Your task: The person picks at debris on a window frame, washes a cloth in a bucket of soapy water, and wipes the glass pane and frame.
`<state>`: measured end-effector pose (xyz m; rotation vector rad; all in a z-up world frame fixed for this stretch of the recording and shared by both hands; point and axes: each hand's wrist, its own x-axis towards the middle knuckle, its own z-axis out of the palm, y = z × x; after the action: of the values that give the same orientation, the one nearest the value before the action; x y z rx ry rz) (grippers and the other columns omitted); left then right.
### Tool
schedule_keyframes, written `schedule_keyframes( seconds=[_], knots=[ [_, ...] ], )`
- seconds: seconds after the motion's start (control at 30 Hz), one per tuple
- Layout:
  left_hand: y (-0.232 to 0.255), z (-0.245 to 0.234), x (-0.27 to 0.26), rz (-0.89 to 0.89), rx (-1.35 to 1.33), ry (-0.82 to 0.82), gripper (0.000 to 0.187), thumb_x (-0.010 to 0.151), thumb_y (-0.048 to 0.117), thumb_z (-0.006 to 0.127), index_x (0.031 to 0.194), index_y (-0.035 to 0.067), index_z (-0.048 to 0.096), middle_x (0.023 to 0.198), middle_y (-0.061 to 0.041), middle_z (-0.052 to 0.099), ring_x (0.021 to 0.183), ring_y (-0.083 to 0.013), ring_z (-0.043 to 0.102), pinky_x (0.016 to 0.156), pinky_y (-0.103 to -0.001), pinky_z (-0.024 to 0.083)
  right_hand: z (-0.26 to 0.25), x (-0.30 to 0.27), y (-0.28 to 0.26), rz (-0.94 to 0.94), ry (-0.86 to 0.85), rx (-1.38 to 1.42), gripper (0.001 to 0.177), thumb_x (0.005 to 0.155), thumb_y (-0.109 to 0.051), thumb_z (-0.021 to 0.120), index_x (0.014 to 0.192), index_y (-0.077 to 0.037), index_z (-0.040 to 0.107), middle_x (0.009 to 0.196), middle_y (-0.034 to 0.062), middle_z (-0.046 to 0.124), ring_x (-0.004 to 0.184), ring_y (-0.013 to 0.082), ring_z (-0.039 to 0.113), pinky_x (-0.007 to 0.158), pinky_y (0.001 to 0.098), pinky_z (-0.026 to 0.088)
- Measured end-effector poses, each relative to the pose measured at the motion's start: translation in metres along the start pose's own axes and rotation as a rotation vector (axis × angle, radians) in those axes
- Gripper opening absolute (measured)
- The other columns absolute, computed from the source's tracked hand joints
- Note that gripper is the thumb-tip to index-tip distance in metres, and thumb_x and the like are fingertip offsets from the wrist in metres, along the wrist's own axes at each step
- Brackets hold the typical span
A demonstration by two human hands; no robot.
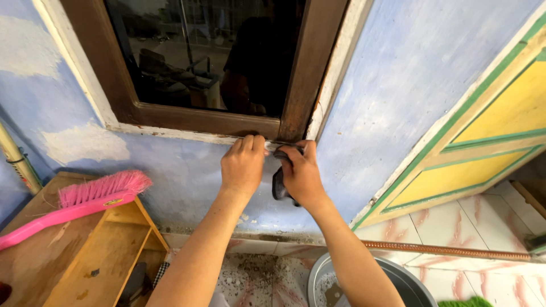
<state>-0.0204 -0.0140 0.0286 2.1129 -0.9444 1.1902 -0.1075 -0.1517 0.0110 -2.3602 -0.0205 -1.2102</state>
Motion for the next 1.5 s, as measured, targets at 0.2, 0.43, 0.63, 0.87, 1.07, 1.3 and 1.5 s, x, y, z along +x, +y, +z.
schedule_keyframes(
  seconds=[0.2,0.43,0.63,0.87,1.07,1.3,1.5],
  knots=[
    [0.002,0.006,-0.003,-0.034,0.022,-0.034,0.016,0.082,0.011,0.078,0.079,0.01,0.062,0.075,-0.001,0.065,0.07,-0.018,0.066,0.055,-0.031,0.056,-0.041,-0.044,0.041,0.592,-0.127,1.019,0.023,0.101,-0.01,0.06,0.123,-0.006,0.064,0.114,0.0089,0.066,0.1,0.0199,0.064,0.089,0.0314,0.054],
    [0.014,0.009,-0.013,-0.052,0.081,0.008,0.013,0.087,0.012,0.076,0.092,0.008,0.065,0.087,-0.003,0.07,0.079,-0.0208,0.067,0.061,-0.032,0.057,-0.074,-0.077,0.049,0.858,-0.141,1.333,0.021,0.102,-0.018,0.052,0.12,-0.008,0.057,0.112,0.0133,0.076,0.09,0.023,0.073,0.075,0.035,0.061],
    [0.077,0.017,-0.084,-0.283,-0.249,-0.248,0.035,0.101,0.036,0.063,0.113,0.003,0.065,0.086,-0.007,0.07,0.079,-0.0215,0.065,0.071,-0.034,0.052,-0.081,-0.099,0.061,0.908,-0.106,1.266,0.02,0.1,-0.015,0.054,0.118,-0.008,0.061,0.102,0.0088,0.073,0.089,0.023,0.072,0.077,0.0344,0.06],
    [0.115,0.036,-0.12,-0.966,-1.21,-0.641,0.024,0.098,0.025,0.063,0.108,0.004,0.069,0.095,-0.008,0.073,0.087,-0.0173,0.068,0.081,-0.029,0.057,-0.079,-0.131,0.087,0.508,-0.34,0.914,0.027,0.085,0.009,0.066,0.106,-0.006,0.058,0.134,0.0066,0.054,0.113,0.0142,0.06,0.09,0.0275,0.054],
    [0.122,0.045,-0.12,-0.702,-1.162,-0.631,0.021,0.094,0.005,0.06,0.114,0.008,0.066,0.112,-0.006,0.073,0.105,-0.0181,0.072,0.092,-0.032,0.058,-0.088,-0.151,0.112,0.635,-0.394,0.95,0.021,0.094,0.001,0.072,0.103,-0.007,0.055,0.125,0.013,0.064,0.107,0.0149,0.061,0.088,0.0287,0.053],
    [0.104,0.017,-0.1,-0.505,-0.752,-0.813,0.025,0.086,0.026,0.078,0.097,0.004,0.072,0.085,-0.008,0.076,0.077,-0.021,0.076,0.072,-0.033,0.058,-0.097,-0.137,0.104,0.411,-0.504,0.552,0.012,0.097,-0.012,0.073,0.096,0.0,0.071,0.09,0.0026,0.058,0.08,0.0091,0.052,0.071,0.024,0.044],
    [0.057,0.009,-0.102,-0.6,-0.93,-1.162,0.04,0.1,0.04,0.068,0.094,0.002,0.077,0.074,-0.01,0.066,0.061,-0.0216,0.062,0.061,-0.036,0.047,-0.083,-0.118,0.09,0.63,-0.507,0.645,0.013,0.093,-0.013,0.073,0.097,-0.001,0.072,0.074,-0.003,0.063,0.065,0.0062,0.05,0.057,0.0231,0.043]
  ],
)
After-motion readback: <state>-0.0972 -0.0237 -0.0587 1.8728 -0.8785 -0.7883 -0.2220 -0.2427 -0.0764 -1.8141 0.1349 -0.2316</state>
